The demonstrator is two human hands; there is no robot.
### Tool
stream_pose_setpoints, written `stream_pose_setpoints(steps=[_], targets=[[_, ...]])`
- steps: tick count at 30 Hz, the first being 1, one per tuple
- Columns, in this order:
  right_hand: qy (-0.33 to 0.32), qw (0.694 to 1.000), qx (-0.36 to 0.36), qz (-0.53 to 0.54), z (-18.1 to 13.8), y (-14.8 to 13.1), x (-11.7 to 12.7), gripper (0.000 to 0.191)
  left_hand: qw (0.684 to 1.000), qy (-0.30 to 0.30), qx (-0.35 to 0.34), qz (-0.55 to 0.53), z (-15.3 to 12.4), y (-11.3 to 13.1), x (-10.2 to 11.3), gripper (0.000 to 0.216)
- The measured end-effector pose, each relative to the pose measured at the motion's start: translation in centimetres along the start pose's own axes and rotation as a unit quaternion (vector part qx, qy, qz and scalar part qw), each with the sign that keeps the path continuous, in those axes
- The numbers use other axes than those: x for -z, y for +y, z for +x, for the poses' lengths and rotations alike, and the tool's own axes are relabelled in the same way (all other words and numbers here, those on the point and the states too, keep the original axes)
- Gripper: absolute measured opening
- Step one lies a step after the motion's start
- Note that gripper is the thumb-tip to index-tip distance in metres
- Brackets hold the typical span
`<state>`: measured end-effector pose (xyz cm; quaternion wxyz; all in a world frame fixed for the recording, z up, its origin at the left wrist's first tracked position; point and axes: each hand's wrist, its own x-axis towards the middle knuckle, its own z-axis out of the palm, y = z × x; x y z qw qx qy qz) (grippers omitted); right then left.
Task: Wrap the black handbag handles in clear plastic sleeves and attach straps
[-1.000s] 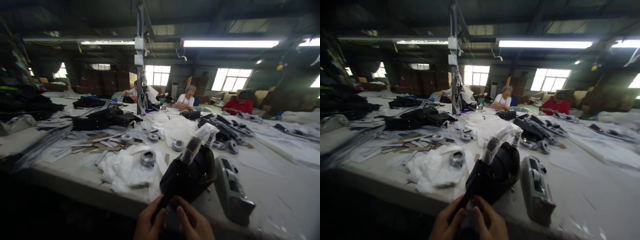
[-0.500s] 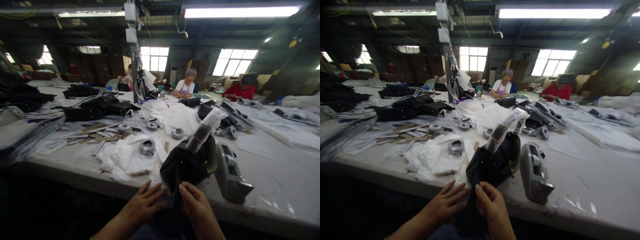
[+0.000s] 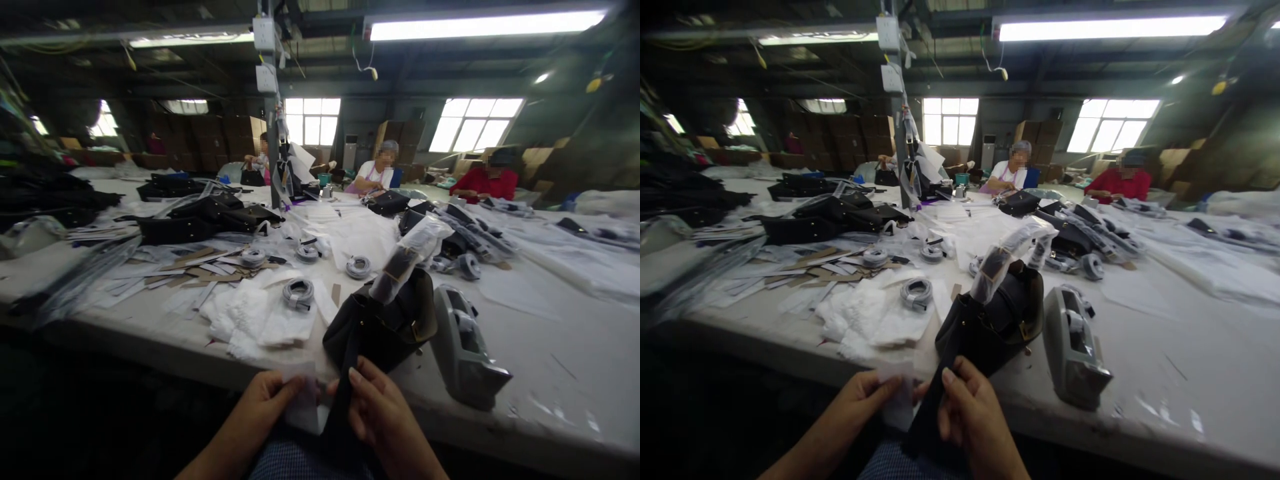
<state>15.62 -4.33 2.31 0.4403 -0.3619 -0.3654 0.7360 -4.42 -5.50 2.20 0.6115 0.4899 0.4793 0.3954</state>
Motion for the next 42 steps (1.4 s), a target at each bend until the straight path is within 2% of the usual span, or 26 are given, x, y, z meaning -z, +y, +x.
stream_pose_setpoints(steps=[2,5,9,13,16,19,22,24,27,28,30,32,37,39,41,42], targets=[[-0.025,0.998,-0.016,0.049,-0.1,-0.2,-0.5,0.031,0.999,-0.014,0.024,-0.02,-0.8,0.3,0.0,0.041],[-0.032,0.996,-0.02,0.078,-0.1,-0.3,-0.9,0.032,0.999,0.018,0.04,0.007,-1.3,-0.4,0.2,0.042],[-0.014,0.998,0.007,0.062,-0.1,0.0,-1.2,0.026,0.997,0.056,0.052,0.015,-1.7,-1.5,0.3,0.037],[0.011,0.999,0.04,0.014,-0.2,0.1,-1.5,0.025,0.997,0.068,0.042,0.0,-1.8,-1.5,0.4,0.028],[0.023,0.998,0.052,-0.037,-0.2,-0.1,-1.7,0.032,0.994,0.108,0.028,0.009,-0.7,-0.8,0.7,0.031],[0.029,0.996,0.065,-0.055,0.4,-0.3,-2.0,0.045,0.989,0.132,-0.031,0.064,1.7,0.3,0.7,0.03],[0.042,0.988,0.109,-0.096,1.5,-0.3,-2.1,0.04,0.98,0.098,-0.102,0.139,3.7,1.7,0.1,0.025],[0.07,0.977,0.138,-0.146,2.0,-0.2,-1.9,0.036,0.979,0.036,-0.122,0.161,4.4,2.4,-0.1,0.026],[0.128,0.957,0.15,-0.213,2.3,0.4,-1.3,0.034,0.982,-0.07,-0.087,0.151,5.1,2.8,0.8,0.039],[0.144,0.952,0.147,-0.226,2.3,0.7,-1.0,0.035,0.984,-0.08,-0.069,0.147,5.5,2.8,1.5,0.042],[0.162,0.949,0.141,-0.232,2.5,1.5,-0.6,0.038,0.986,-0.041,-0.047,0.152,7.0,2.8,3.4,0.046],[0.172,0.95,0.14,-0.22,2.7,2.2,-0.4,0.041,0.982,0.035,-0.056,0.177,9.4,3.2,5.9,0.05],[0.178,0.96,0.137,-0.169,3.5,3.1,-0.6,0.045,0.936,0.199,-0.156,0.243,15.4,6.9,11.7,0.042],[0.173,0.964,0.13,-0.155,3.6,2.9,-0.9,0.045,0.91,0.25,-0.203,0.26,15.9,8.3,12.3,0.049],[0.17,0.966,0.126,-0.148,3.5,2.5,-1.1,0.044,0.89,0.279,-0.242,0.269,14.8,8.5,11.5,0.054],[0.167,0.967,0.124,-0.146,3.4,2.3,-1.3,0.044,0.889,0.271,-0.249,0.272,13.7,8.2,10.6,0.048]])
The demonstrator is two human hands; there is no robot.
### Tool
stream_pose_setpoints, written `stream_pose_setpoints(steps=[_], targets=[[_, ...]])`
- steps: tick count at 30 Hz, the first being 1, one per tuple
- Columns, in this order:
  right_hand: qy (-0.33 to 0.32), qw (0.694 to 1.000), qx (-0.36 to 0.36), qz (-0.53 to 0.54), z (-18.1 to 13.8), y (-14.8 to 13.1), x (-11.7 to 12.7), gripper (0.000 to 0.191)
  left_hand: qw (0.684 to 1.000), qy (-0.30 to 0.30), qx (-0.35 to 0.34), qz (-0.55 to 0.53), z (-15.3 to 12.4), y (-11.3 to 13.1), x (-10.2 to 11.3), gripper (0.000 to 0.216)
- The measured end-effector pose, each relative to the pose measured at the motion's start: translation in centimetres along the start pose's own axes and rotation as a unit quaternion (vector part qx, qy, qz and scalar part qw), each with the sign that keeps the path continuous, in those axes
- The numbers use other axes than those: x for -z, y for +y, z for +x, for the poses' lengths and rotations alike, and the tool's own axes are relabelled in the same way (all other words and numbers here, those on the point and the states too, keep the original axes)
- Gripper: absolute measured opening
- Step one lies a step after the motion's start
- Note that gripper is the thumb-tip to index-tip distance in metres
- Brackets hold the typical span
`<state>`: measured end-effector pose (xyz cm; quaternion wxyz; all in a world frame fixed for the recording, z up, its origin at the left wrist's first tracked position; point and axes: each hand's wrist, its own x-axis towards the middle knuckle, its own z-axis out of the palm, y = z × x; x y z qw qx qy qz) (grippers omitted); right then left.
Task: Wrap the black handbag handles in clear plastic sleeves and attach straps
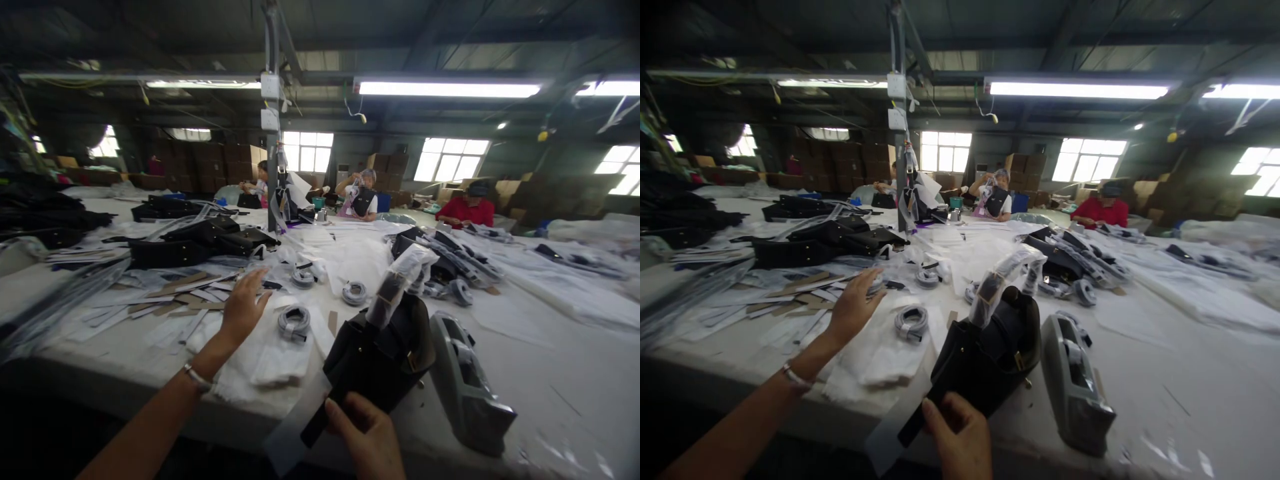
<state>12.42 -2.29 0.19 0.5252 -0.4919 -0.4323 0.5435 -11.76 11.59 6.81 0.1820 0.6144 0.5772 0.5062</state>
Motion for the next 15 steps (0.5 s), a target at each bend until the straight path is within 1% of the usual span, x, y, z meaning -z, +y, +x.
stream_pose_setpoints(steps=[1,2,3,4,5,6,7,9,12,15], targets=[[-0.004,1.0,-0.001,0.0,-0.1,-0.2,0.0,0.043,1.0,-0.023,0.0,-0.007,-1.8,0.6,-0.2,0.041],[-0.01,1.0,0.0,-0.001,-0.1,-0.5,-0.1,0.043,0.998,-0.065,0.003,-0.015,-3.9,1.2,-0.5,0.034],[-0.02,1.0,0.0,-0.005,-0.2,-0.7,-0.1,0.041,0.982,-0.179,0.03,-0.058,-6.1,1.8,-0.8,0.037],[-0.034,0.999,-0.001,-0.01,-0.3,-0.9,-0.2,0.04,0.956,-0.267,0.065,-0.104,-8.3,2.4,-1.1,0.041],[-0.047,0.999,-0.001,-0.014,-0.3,-1.0,-0.2,0.038,0.936,-0.317,0.078,-0.133,-10.3,2.9,-1.5,0.041],[-0.059,0.998,-0.001,-0.017,-0.3,-1.2,-0.2,0.036,0.924,-0.337,0.088,-0.159,-11.9,3.3,-1.8,0.04],[-0.067,0.998,0.002,-0.018,-0.4,-1.3,-0.2,0.035,0.916,-0.339,0.102,-0.188,-13.2,3.7,-2.1,0.039],[-0.076,0.997,0.01,-0.018,-0.4,-1.6,-0.1,0.034,0.914,-0.311,0.128,-0.228,-14.6,4.1,-2.5,0.035],[-0.071,0.997,0.025,-0.023,-0.6,-2.0,0.5,0.034,0.918,-0.263,0.169,-0.243,-15.2,4.0,-2.8,0.028],[-0.082,0.997,0.003,-0.004,-1.1,-2.6,1.0,0.034,0.919,-0.239,0.197,-0.244,-15.7,3.4,-2.5,0.026]])
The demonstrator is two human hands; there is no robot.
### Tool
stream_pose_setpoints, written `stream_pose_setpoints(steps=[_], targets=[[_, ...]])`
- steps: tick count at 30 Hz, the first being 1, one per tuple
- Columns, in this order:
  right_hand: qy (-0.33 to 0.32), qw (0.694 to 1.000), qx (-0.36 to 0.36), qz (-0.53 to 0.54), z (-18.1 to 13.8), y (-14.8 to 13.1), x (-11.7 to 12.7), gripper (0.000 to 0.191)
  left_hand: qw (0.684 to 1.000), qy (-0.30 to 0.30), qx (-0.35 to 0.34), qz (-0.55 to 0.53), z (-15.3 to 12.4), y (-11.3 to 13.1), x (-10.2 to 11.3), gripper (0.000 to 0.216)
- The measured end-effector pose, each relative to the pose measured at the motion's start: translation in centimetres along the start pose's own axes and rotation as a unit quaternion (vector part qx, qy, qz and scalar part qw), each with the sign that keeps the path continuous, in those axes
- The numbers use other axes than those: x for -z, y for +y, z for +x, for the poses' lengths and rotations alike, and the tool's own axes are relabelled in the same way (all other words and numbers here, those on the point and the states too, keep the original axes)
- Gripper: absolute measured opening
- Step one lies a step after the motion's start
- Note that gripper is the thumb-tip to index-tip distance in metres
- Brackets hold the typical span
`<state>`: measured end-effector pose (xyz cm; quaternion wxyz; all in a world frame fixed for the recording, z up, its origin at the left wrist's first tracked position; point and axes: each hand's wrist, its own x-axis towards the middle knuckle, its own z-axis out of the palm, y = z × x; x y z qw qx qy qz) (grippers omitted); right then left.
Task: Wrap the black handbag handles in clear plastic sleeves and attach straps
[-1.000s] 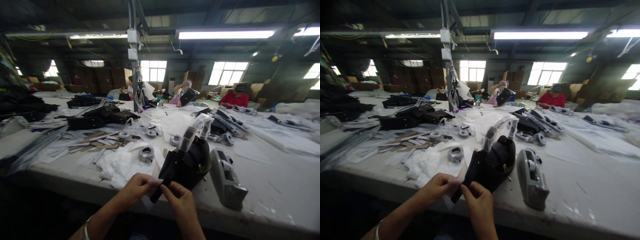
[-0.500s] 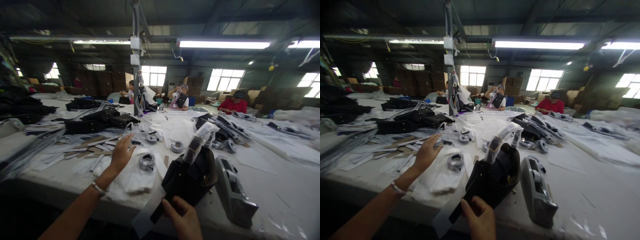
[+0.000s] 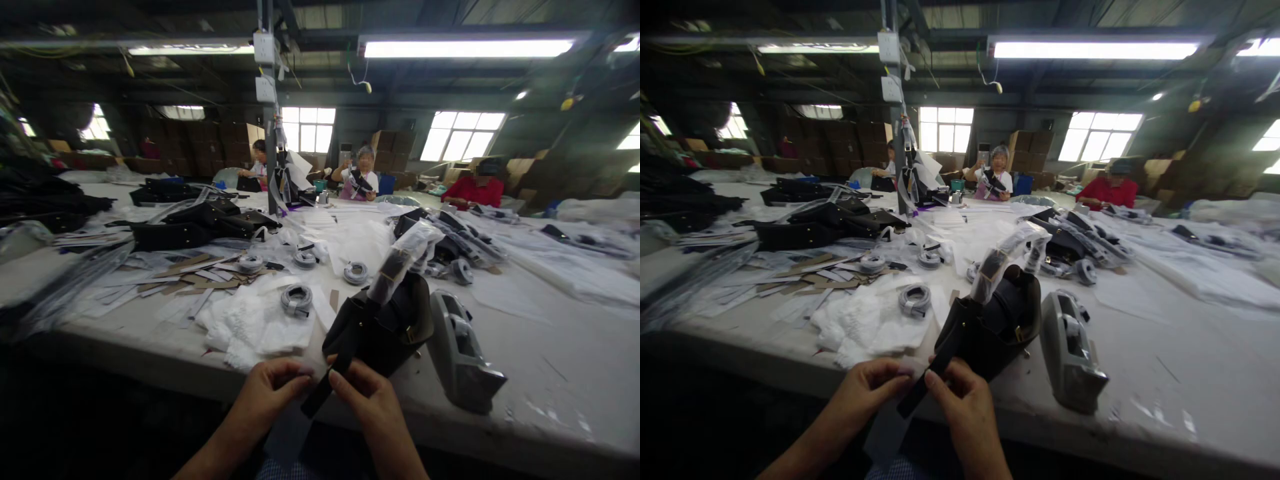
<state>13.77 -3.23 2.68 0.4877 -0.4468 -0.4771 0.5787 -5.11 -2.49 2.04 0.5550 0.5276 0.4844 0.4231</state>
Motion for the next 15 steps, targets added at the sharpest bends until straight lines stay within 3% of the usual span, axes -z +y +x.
stream_pose_setpoints(steps=[4,11,15], targets=[[-0.006,0.998,-0.024,0.051,-0.8,-0.6,0.0,0.029,0.999,0.035,0.019,-0.017,-1.5,-1.1,0.7,0.025],[0.105,0.99,0.015,0.096,-0.6,-0.3,-1.0,0.035,0.997,0.067,0.024,-0.001,-3.5,-1.8,1.3,0.023],[0.105,0.99,0.022,0.087,-0.4,-0.2,-1.5,0.035,0.997,0.08,0.022,-0.001,-4.0,-1.9,1.4,0.023]])
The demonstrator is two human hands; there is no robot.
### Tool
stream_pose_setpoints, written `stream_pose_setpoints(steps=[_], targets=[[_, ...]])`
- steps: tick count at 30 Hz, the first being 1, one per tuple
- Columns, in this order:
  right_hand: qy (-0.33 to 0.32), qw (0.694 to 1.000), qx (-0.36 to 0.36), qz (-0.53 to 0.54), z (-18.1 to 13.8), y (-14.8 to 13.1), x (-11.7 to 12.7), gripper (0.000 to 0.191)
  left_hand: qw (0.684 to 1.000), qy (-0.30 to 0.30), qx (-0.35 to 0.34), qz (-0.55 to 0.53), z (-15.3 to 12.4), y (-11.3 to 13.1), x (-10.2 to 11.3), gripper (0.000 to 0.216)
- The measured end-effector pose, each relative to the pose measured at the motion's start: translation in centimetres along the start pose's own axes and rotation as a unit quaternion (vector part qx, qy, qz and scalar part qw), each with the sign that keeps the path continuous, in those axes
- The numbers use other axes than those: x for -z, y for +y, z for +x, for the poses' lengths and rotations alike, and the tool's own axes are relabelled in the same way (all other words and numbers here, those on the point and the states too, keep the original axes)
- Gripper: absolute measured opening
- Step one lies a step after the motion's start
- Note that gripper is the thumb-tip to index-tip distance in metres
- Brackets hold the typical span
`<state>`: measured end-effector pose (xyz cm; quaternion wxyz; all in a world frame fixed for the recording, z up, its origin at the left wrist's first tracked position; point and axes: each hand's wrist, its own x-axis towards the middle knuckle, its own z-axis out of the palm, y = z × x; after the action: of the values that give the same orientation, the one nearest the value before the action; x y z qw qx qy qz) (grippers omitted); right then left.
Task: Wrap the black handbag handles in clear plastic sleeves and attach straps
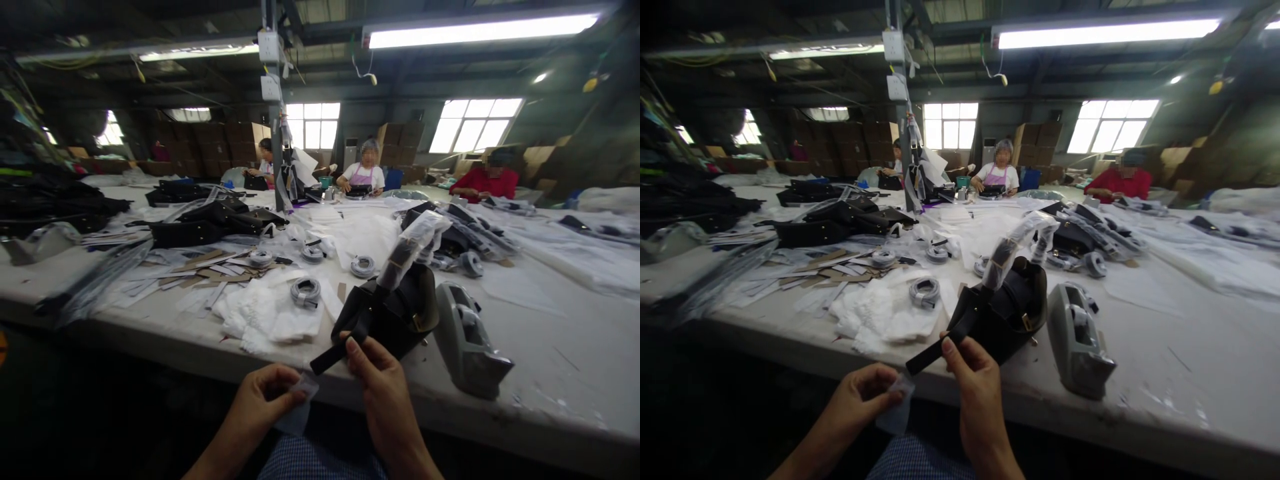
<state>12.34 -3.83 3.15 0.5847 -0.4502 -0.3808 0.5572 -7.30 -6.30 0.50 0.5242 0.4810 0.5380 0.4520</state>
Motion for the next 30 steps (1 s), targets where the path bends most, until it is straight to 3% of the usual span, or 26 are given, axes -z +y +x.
stream_pose_setpoints(steps=[8,14,18,23,30], targets=[[-0.031,0.999,-0.011,-0.027,-0.4,-0.2,-0.1,0.032,0.999,-0.038,0.025,-0.013,-0.2,0.9,-0.5,0.027],[-0.103,0.991,0.018,-0.087,-0.1,0.1,0.7,0.03,0.995,-0.093,0.002,-0.03,0.1,1.7,-1.6,0.031],[-0.079,0.984,0.051,-0.151,0.4,1.0,2.0,0.043,0.996,-0.084,-0.008,-0.035,1.4,2.4,-3.6,0.034],[-0.051,0.989,0.035,-0.131,0.9,1.5,3.4,0.057,0.993,-0.077,-0.029,-0.085,4.5,3.4,-6.2,0.035],[-0.027,0.982,0.048,-0.181,1.5,0.4,2.8,0.057,0.991,-0.093,-0.058,-0.077,7.5,5.1,-7.3,0.035]])
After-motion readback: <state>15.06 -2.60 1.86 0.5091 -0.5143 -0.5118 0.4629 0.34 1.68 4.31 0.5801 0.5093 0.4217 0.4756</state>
